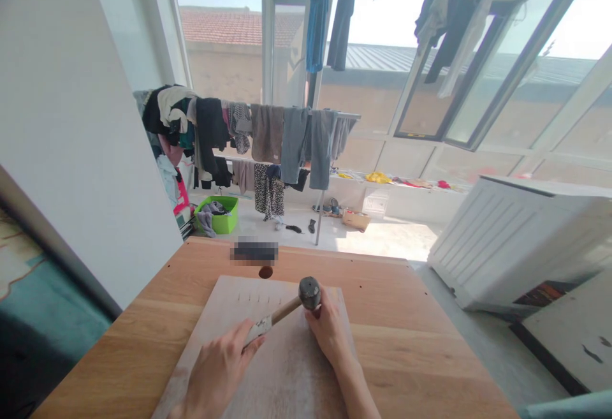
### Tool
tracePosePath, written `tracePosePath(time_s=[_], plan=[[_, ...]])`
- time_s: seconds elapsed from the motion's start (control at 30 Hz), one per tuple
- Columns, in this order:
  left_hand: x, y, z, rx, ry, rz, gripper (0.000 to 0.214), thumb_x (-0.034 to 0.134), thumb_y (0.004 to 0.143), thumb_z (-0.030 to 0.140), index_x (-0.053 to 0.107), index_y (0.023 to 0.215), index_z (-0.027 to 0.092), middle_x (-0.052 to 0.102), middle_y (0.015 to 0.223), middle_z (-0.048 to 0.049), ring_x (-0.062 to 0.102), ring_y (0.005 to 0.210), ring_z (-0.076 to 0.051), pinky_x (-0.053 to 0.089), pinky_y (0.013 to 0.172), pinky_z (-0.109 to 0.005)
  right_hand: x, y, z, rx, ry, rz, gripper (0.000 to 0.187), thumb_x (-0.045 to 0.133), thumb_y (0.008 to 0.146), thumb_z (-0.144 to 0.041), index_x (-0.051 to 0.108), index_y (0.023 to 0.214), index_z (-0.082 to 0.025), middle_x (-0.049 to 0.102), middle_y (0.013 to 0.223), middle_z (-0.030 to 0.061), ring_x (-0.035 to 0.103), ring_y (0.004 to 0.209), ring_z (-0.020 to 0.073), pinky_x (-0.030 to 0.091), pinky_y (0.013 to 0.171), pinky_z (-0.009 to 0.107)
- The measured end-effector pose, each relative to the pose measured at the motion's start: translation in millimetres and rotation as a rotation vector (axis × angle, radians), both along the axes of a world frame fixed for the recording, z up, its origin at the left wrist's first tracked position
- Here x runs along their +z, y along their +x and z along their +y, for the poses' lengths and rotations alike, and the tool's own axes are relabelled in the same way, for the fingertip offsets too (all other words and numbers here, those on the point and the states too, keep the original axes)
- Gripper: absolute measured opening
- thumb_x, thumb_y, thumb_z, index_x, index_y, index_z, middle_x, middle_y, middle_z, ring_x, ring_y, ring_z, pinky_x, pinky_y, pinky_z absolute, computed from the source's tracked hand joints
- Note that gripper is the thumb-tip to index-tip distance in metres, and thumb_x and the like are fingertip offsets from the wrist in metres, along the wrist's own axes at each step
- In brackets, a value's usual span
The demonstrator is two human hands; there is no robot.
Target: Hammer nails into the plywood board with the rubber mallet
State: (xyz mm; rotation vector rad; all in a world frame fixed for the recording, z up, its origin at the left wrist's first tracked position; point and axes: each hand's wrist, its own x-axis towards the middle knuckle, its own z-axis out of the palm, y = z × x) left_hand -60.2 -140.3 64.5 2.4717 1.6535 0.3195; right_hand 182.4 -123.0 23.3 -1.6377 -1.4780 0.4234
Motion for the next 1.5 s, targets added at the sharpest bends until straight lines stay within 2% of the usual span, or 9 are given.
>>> tracePosePath(time_s=[0.3, 0.53, 0.77, 0.87, 1.0, 1.17, 1.33, 1.43, 1.5], plan=[[-8.3, -7, 4, 0.028, 0.007, -0.065, 0.024, 0.046, 0.100, 0.042, 0.063, 0.106, 0.027, 0.076, 0.095, -0.0007, 0.074, 0.081, -0.022, 0.048, 0.061, -0.026, -4.7, 0, 4, 0.021, 0.012, 0.021, 0.039, 0.054, 0.076, -0.023, 0.057, 0.115, -0.019, 0.065, 0.074, 0.0008, 0.060, 0.058, 0.0190, 0.051, 0.061, 0.032], [-27.4, -48, 11, 0.156, 0.056, -0.284, 0.043, 0.034, 0.100, 0.058, 0.063, 0.107, 0.028, 0.076, 0.086, -0.0013, 0.074, 0.079, -0.022, 0.049, 0.062, -0.026, -15.1, 3, 7, 0.037, 0.035, 0.042, 0.047, 0.057, 0.080, -0.030, 0.051, 0.126, -0.018, 0.067, 0.084, 0.0025, 0.061, 0.062, 0.0169, 0.053, 0.062, 0.032], [-36.5, -62, 18, 0.217, 0.083, -0.389, 0.046, 0.034, 0.098, 0.060, 0.066, 0.101, 0.026, 0.077, 0.092, -0.0024, 0.074, 0.085, -0.023, 0.052, 0.066, -0.027, -7.5, -8, 0, -0.068, 0.208, -0.066, 0.024, 0.058, 0.086, -0.032, 0.055, 0.105, -0.018, 0.059, 0.085, 0.0042, 0.057, 0.069, 0.0181, 0.050, 0.063, 0.032], [-37.8, -63, 18, 0.214, 0.099, -0.429, 0.047, 0.035, 0.098, 0.061, 0.066, 0.100, 0.026, 0.077, 0.095, -0.0035, 0.074, 0.085, -0.023, 0.052, 0.065, -0.026, 12.4, -44, -16, 0.133, 0.182, -0.147, 0.011, 0.056, 0.084, -0.016, 0.057, 0.093, -0.022, 0.059, 0.080, 0.0006, 0.056, 0.071, 0.0162, 0.048, 0.067, 0.028], [-40.6, -65, 20, 0.223, 0.098, -0.459, 0.047, 0.036, 0.096, 0.062, 0.066, 0.099, 0.026, 0.078, 0.094, -0.0034, 0.074, 0.084, -0.023, 0.051, 0.064, -0.025, 37.1, -101, -31, 0.656, 0.098, -0.659, 0.024, 0.055, 0.079, -0.004, 0.059, 0.096, -0.021, 0.063, 0.102, 0.0052, 0.056, 0.094, 0.0212, 0.048, 0.080, 0.032], [-41.4, -64, 21, 0.259, 0.060, -0.430, 0.046, 0.036, 0.097, 0.060, 0.067, 0.101, 0.026, 0.078, 0.096, -0.0041, 0.074, 0.089, -0.024, 0.052, 0.069, -0.027, 42.2, -137, -26, 0.753, 0.040, -0.989, 0.010, 0.054, 0.088, -0.011, 0.060, 0.087, -0.019, 0.063, 0.079, 0.0036, 0.058, 0.076, 0.0210, 0.046, 0.069, 0.032], [-36.5, -63, 18, 0.253, 0.055, -0.419, 0.048, 0.034, 0.098, 0.060, 0.067, 0.102, 0.026, 0.077, 0.099, -0.0052, 0.074, 0.087, -0.024, 0.052, 0.068, -0.027, 39.8, -109, -21, 0.759, -0.039, -0.637, 0.024, 0.057, 0.071, -0.005, 0.063, 0.088, -0.020, 0.066, 0.084, 0.0025, 0.059, 0.070, 0.0158, 0.043, 0.063, 0.025], [-35.4, -64, 17, 0.222, 0.060, -0.430, 0.049, 0.033, 0.098, 0.061, 0.067, 0.101, 0.026, 0.077, 0.097, -0.0044, 0.074, 0.085, -0.022, 0.051, 0.067, -0.026, 32.0, -62, -17, 0.463, -0.009, -0.149, 0.024, 0.053, 0.066, -0.006, 0.063, 0.081, -0.022, 0.064, 0.076, -0.0021, 0.059, 0.068, 0.0129, 0.044, 0.065, 0.022], [-35.9, -64, 17, 0.212, 0.064, -0.423, 0.051, 0.032, 0.097, 0.063, 0.067, 0.100, 0.026, 0.078, 0.095, -0.0044, 0.074, 0.084, -0.022, 0.051, 0.066, -0.026, 23.2, -26, -12, 0.252, 0.031, -0.072, 0.016, 0.049, 0.074, -0.014, 0.061, 0.081, -0.021, 0.062, 0.074, 0.0001, 0.059, 0.068, 0.0149, 0.045, 0.063, 0.024]])
